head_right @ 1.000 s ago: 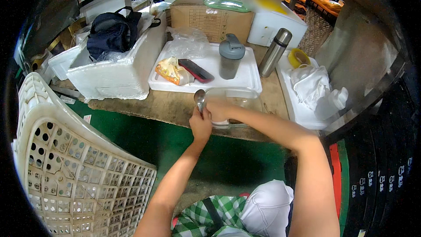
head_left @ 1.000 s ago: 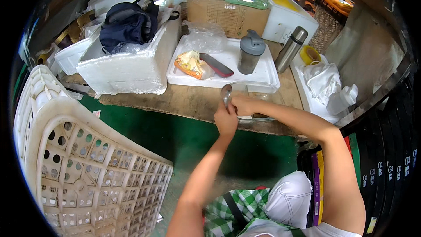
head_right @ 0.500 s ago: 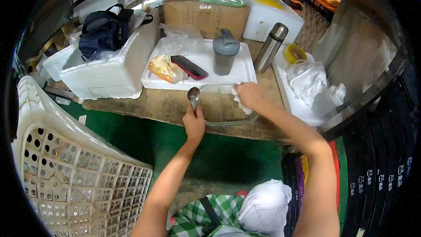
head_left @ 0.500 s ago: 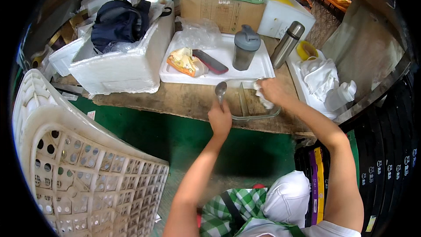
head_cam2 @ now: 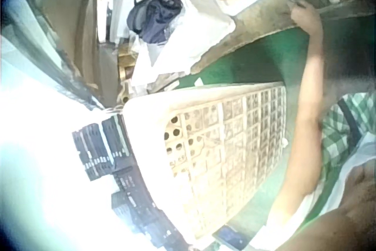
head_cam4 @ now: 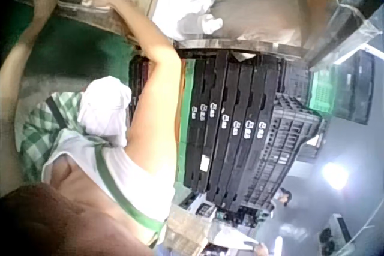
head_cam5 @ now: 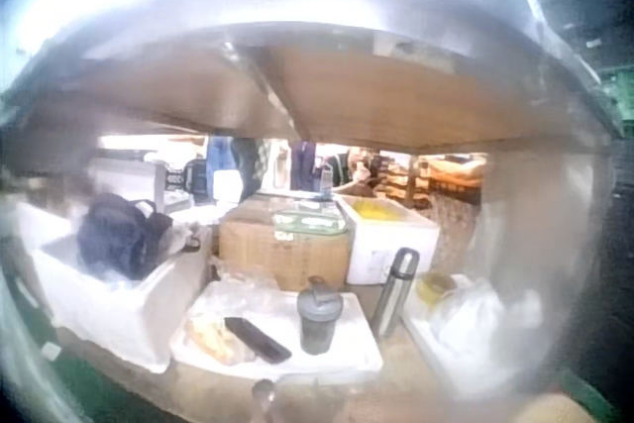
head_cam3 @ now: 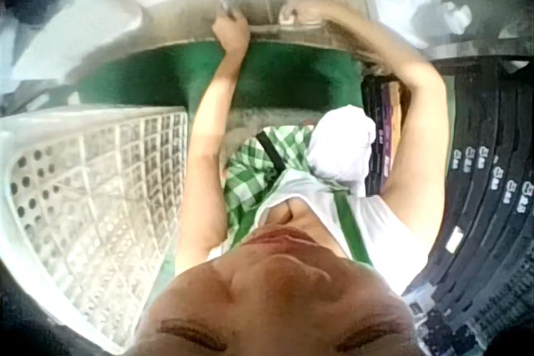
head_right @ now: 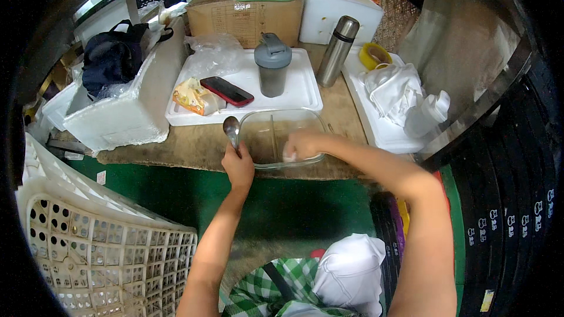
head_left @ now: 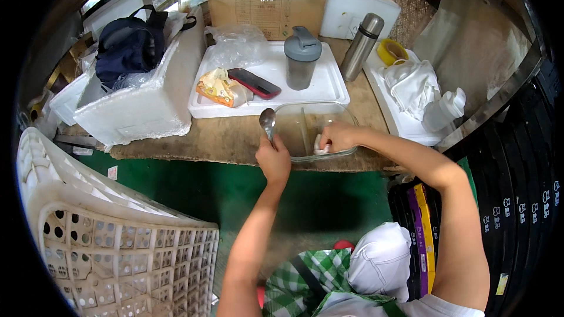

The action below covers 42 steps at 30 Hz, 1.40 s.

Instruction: The person scrapes food scraps from a clear plastic container into a waste bin using a spoon. They then walk to a workbench and wipe the inside of the container with a white cloth.

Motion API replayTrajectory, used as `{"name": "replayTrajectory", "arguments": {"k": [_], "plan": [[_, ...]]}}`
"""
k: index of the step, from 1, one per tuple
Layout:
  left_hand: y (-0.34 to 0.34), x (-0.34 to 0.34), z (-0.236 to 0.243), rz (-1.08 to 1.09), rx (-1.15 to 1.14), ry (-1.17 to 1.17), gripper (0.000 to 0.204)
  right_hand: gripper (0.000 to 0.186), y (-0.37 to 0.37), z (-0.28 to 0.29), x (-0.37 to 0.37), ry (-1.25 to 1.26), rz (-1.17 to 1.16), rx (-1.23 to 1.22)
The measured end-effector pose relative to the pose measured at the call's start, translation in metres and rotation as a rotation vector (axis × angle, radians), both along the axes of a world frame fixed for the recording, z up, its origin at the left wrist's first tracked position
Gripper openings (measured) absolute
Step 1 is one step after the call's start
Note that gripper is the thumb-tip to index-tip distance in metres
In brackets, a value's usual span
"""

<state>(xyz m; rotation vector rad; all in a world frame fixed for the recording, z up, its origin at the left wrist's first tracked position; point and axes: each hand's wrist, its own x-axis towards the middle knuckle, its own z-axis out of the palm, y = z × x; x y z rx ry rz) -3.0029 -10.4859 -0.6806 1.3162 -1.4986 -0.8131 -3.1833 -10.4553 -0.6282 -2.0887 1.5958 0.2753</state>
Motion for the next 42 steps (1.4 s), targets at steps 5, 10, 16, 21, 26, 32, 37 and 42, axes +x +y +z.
{"name": "replayTrajectory", "arguments": {"k": [5,10,16,21,26,32,37,42], "plan": [[-0.009,0.010,0.000,-0.077,-0.039,-0.053,0.020,0.005,-0.003,-0.004,0.006,0.501,0.098,-0.388],[-0.009,0.010,0.000,-0.154,-0.060,-0.083,0.019,0.004,-0.020,-0.041,-0.011,0.374,0.215,-0.886],[-0.007,0.008,-0.002,-0.145,-0.060,-0.005,0.018,0.010,-0.034,-0.031,-0.005,0.318,0.391,-0.764],[-0.006,0.007,-0.003,-0.092,-0.041,0.001,0.018,0.010,-0.028,-0.020,0.004,0.632,0.155,-0.428],[-0.003,0.001,-0.004,-0.032,-0.047,-0.038,0.018,0.010,-0.024,0.002,0.009,0.545,-0.025,-0.360],[-0.005,0.005,-0.002,-0.031,-0.015,0.043,0.022,0.013,-0.036,0.053,0.046,0.249,-0.246,-0.620],[0.003,0.000,-0.003,-0.110,-0.059,0.155,0.026,0.011,-0.052,0.004,0.060,0.001,-0.234,-0.752],[-0.001,0.008,-0.005,-0.085,-0.040,0.142,0.026,0.008,-0.049,-0.016,0.083,-0.047,-0.259,-0.642]]}}
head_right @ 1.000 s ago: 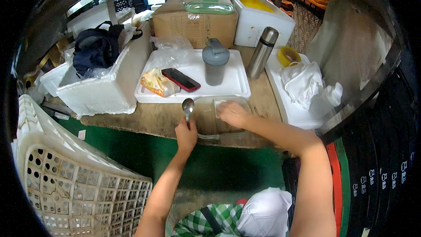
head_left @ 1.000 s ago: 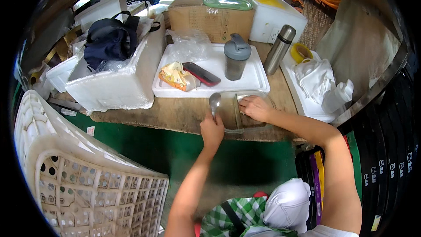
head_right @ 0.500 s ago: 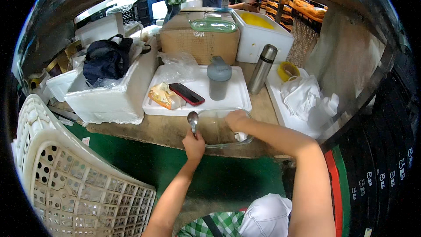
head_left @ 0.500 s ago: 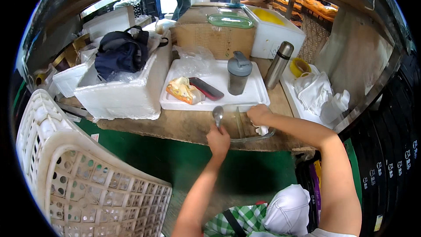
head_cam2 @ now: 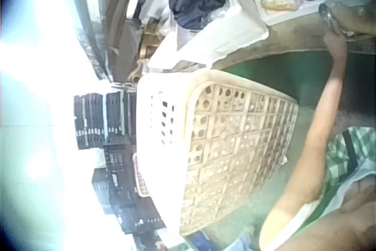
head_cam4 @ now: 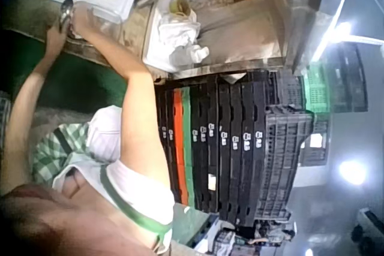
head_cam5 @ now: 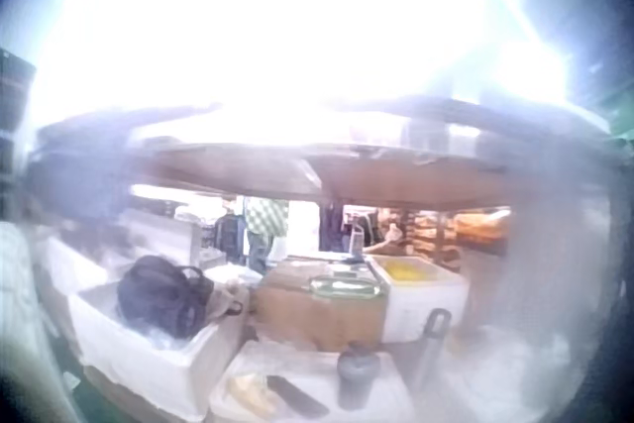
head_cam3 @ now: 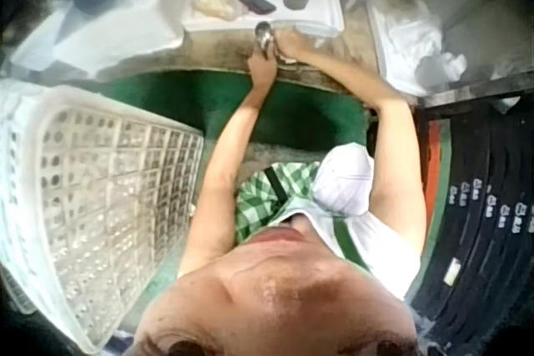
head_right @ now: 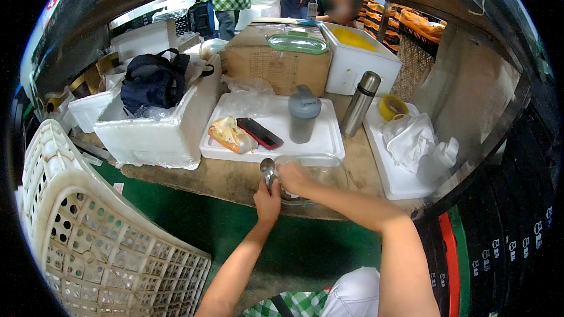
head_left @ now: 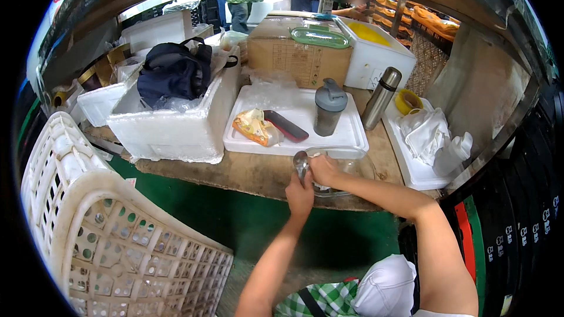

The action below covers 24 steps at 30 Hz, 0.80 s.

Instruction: The person scrapes food scraps from a clear plastic container into a waste bin using a spoon. They then walk to a workbench and wipe the inside of the container with a white cloth.

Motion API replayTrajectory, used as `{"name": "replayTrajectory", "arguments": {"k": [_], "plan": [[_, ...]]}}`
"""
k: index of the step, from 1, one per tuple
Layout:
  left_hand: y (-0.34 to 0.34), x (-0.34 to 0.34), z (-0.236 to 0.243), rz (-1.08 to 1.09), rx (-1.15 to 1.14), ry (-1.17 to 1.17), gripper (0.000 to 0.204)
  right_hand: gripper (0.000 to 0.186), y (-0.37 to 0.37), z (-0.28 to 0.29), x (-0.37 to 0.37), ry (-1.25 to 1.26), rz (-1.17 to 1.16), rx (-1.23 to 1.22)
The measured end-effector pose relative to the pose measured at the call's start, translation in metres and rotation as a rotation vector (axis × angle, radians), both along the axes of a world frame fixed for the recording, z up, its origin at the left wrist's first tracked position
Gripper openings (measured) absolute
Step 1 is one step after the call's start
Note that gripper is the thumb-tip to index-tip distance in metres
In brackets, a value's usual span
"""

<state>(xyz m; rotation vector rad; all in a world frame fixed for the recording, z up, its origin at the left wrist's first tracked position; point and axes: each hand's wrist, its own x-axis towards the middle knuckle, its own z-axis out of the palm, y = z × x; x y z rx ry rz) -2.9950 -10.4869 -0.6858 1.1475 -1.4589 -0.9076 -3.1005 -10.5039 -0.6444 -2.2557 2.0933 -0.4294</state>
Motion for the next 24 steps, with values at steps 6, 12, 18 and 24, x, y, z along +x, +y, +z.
{"name": "replayTrajectory", "arguments": {"k": [6,12,18,24], "plan": [[-0.003,-0.003,-0.003,-0.024,-0.029,0.065,0.028,0.006,-0.009,-0.003,-0.017,-0.166,0.243,0.178],[-0.004,-0.002,0.001,-0.051,0.056,-0.031,0.030,0.007,-0.006,-0.014,-0.027,-0.564,0.194,0.308],[-0.006,0.002,-0.003,-0.075,0.068,-0.024,0.027,0.011,0.005,-0.014,-0.019,-0.605,0.171,0.185],[-0.002,0.000,-0.007,-0.069,0.002,0.017,0.029,0.015,0.019,-0.007,-0.011,-0.388,0.067,-0.003]]}}
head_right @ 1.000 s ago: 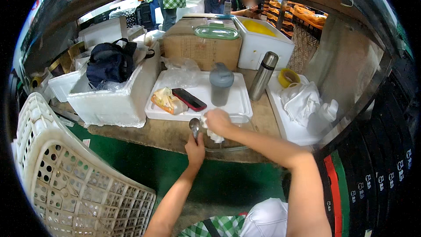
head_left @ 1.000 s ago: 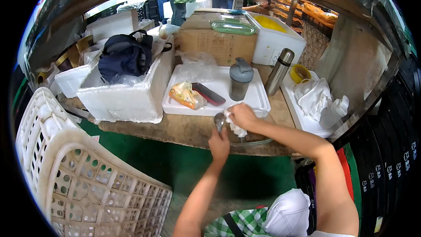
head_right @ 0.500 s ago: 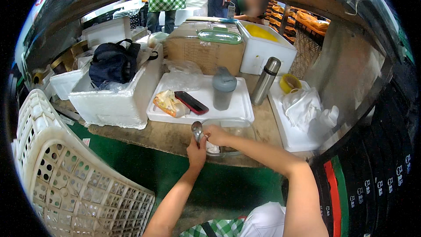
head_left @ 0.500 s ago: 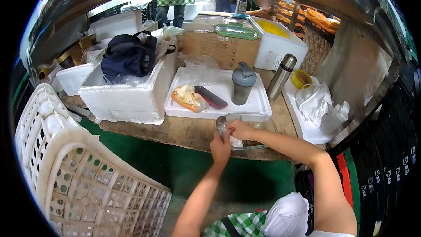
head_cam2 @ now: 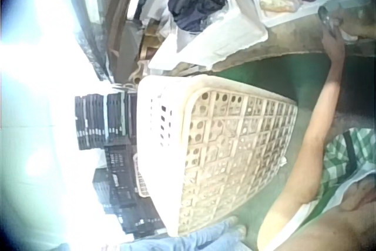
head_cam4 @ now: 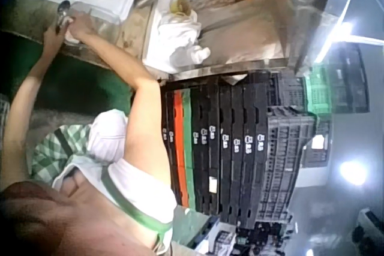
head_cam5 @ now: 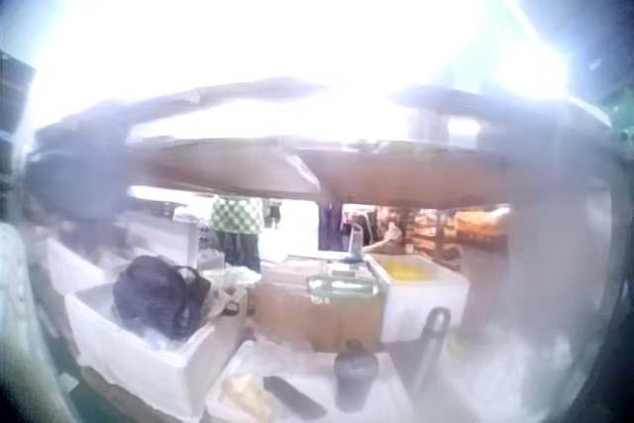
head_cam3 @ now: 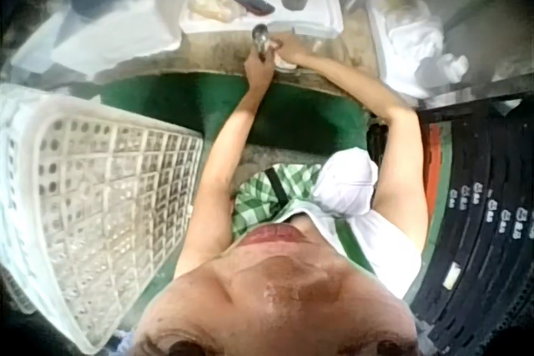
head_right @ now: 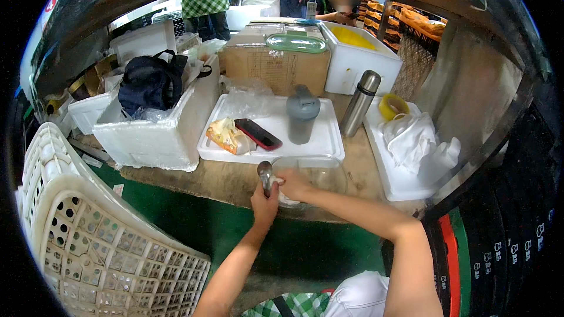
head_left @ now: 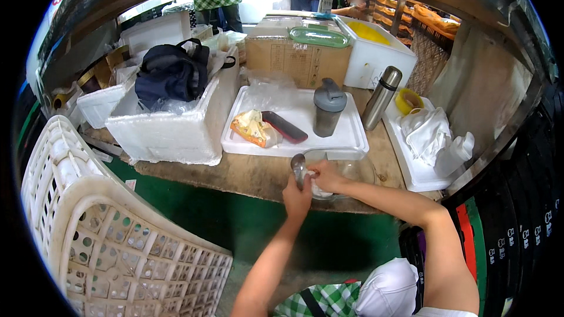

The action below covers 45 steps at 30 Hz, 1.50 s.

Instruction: The person scrapes food scraps from a clear plastic container into a waste bin using a spoon. They then walk to a workbench and wipe the inside of the container with a white cloth.

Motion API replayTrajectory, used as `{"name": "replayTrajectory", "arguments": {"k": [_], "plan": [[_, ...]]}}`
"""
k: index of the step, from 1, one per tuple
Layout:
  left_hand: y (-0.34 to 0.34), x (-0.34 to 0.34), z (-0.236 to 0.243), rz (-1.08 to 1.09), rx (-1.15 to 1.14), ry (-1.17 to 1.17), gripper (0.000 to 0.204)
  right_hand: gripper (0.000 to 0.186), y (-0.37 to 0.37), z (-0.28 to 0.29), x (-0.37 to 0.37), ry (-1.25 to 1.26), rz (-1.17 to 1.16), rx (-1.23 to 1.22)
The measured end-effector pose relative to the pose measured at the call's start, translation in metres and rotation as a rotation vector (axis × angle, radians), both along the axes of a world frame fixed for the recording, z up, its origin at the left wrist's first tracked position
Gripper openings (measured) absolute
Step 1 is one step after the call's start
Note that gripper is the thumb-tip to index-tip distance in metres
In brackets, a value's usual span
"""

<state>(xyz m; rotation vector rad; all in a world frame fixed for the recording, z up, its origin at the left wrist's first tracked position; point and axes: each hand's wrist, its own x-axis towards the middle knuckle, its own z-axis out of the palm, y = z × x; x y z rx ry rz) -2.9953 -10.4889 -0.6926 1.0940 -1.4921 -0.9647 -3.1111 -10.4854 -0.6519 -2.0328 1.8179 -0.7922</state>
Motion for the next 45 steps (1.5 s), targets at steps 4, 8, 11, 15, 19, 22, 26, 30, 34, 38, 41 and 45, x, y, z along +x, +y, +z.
{"name": "replayTrajectory", "arguments": {"k": [4,8,11,15,19,22,26,30,34,38,41,45], "plan": [[-0.002,0.002,-0.004,0.025,-0.057,0.049,0.032,0.028,0.005,0.045,-0.006,0.307,-0.060,-0.367],[-0.005,0.004,0.007,0.056,-0.043,0.018,0.028,0.030,0.014,0.058,-0.050,0.642,-0.101,-0.150],[-0.007,0.002,0.004,0.035,-0.004,0.020,0.024,0.027,0.019,0.026,-0.072,0.733,0.117,-0.093],[-0.002,-0.002,0.004,0.014,0.009,-0.020,0.019,0.025,0.013,-0.006,-0.079,0.702,0.310,-0.143],[-0.001,0.001,0.007,0.034,0.009,-0.054,0.016,0.018,0.016,0.000,-0.081,0.832,0.202,0.144],[-0.004,-0.001,0.011,0.077,0.028,-0.031,0.014,0.012,0.022,0.018,-0.071,0.941,0.146,0.295],[-0.001,-0.004,0.009,0.098,0.021,-0.060,0.012,0.013,0.031,0.033,-0.051,0.840,0.173,0.399],[0.002,-0.005,0.008,0.040,-0.057,-0.038,0.011,0.020,0.028,0.020,-0.068,0.266,0.227,0.565],[0.003,0.002,0.006,-0.032,-0.074,-0.058,0.011,0.017,0.040,0.008,-0.070,-0.057,-0.002,0.551],[0.004,0.009,0.009,-0.053,-0.105,-0.078,0.011,0.014,0.034,0.039,-0.078,-0.351,-0.174,0.311],[0.002,0.020,0.007,-0.038,-0.125,-0.096,0.010,0.018,0.007,0.098,-0.044,0.057,-0.159,-0.158],[0.017,0.003,0.010,-0.097,-0.206,-0.073,0.008,0.022,-0.041,0.078,-0.073,0.067,0.180,-0.056]]}}
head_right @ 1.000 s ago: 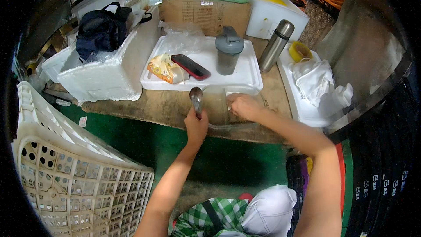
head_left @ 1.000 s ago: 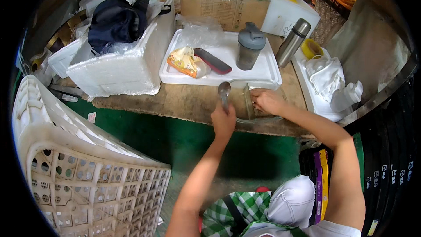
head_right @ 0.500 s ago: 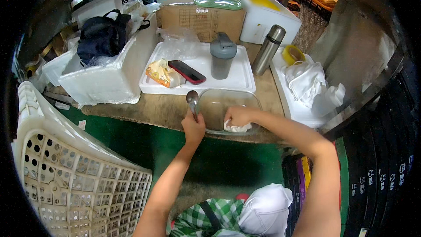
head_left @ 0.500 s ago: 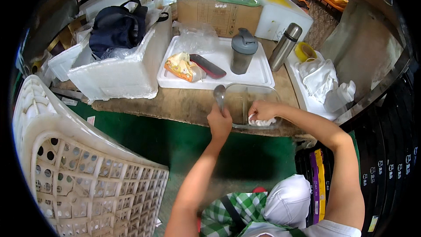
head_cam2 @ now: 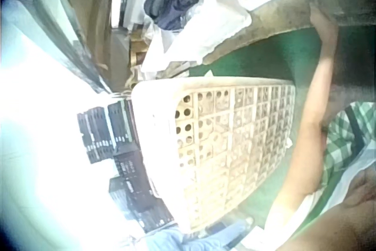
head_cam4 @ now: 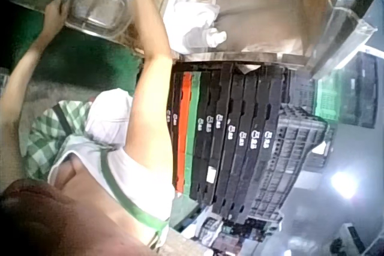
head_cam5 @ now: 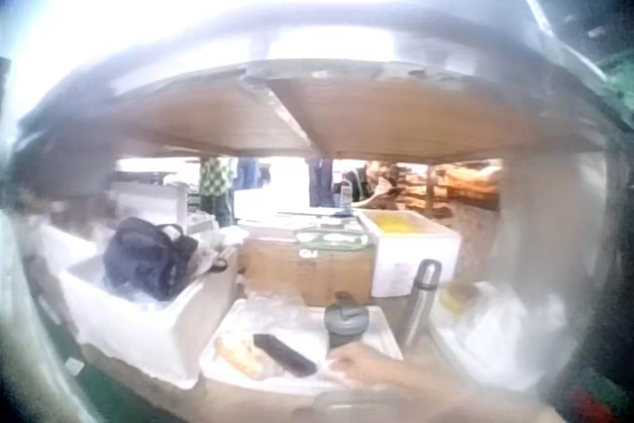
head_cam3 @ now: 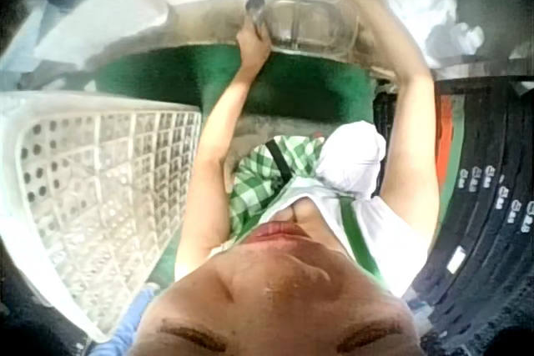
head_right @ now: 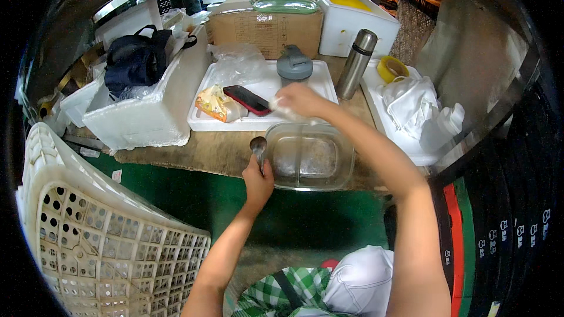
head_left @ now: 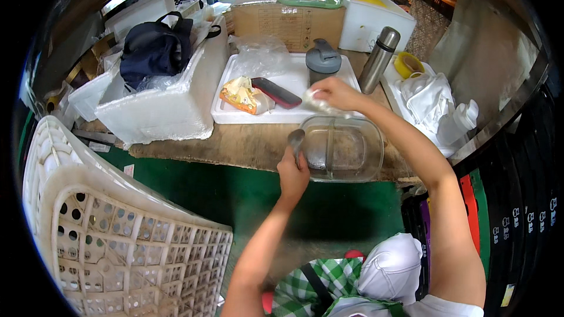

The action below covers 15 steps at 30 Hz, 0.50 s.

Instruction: The person scrapes food scraps from a clear plastic container into a waste bin using a spoon. They then walk to a workbench and wipe the inside of the container with a white cloth.

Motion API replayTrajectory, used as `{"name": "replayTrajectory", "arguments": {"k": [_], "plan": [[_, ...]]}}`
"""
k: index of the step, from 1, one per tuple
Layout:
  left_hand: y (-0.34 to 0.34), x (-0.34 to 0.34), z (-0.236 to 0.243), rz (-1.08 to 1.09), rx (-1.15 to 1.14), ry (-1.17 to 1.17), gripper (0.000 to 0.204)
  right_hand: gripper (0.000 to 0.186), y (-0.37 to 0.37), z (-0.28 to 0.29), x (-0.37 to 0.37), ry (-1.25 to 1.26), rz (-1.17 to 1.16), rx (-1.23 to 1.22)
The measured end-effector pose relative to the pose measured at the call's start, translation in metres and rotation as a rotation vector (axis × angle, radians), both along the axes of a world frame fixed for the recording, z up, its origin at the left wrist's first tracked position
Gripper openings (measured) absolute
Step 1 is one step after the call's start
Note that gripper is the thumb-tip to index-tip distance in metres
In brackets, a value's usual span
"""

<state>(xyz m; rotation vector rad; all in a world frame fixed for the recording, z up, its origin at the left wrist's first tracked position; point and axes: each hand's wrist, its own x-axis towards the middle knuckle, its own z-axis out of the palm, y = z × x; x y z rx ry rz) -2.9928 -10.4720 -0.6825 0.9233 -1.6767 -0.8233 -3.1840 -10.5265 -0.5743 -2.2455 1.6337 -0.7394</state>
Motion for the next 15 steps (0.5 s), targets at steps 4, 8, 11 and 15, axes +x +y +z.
{"name": "replayTrajectory", "arguments": {"k": [4,8,11,15], "plan": [[-0.004,0.009,-0.005,0.050,-0.009,-0.010,0.008,0.024,-0.023,-0.005,0.020,0.051,0.105,0.447],[0.000,0.005,-0.006,0.049,0.028,0.000,0.008,0.024,0.003,-0.010,-0.033,0.104,-0.003,0.585],[-0.006,0.005,-0.010,0.038,0.033,0.050,0.009,0.024,0.042,-0.014,-0.064,-0.226,-0.255,0.619],[-0.005,0.009,-0.002,0.054,0.076,0.041,0.009,0.027,0.093,-0.025,-0.100,-0.408,-0.463,0.593]]}}
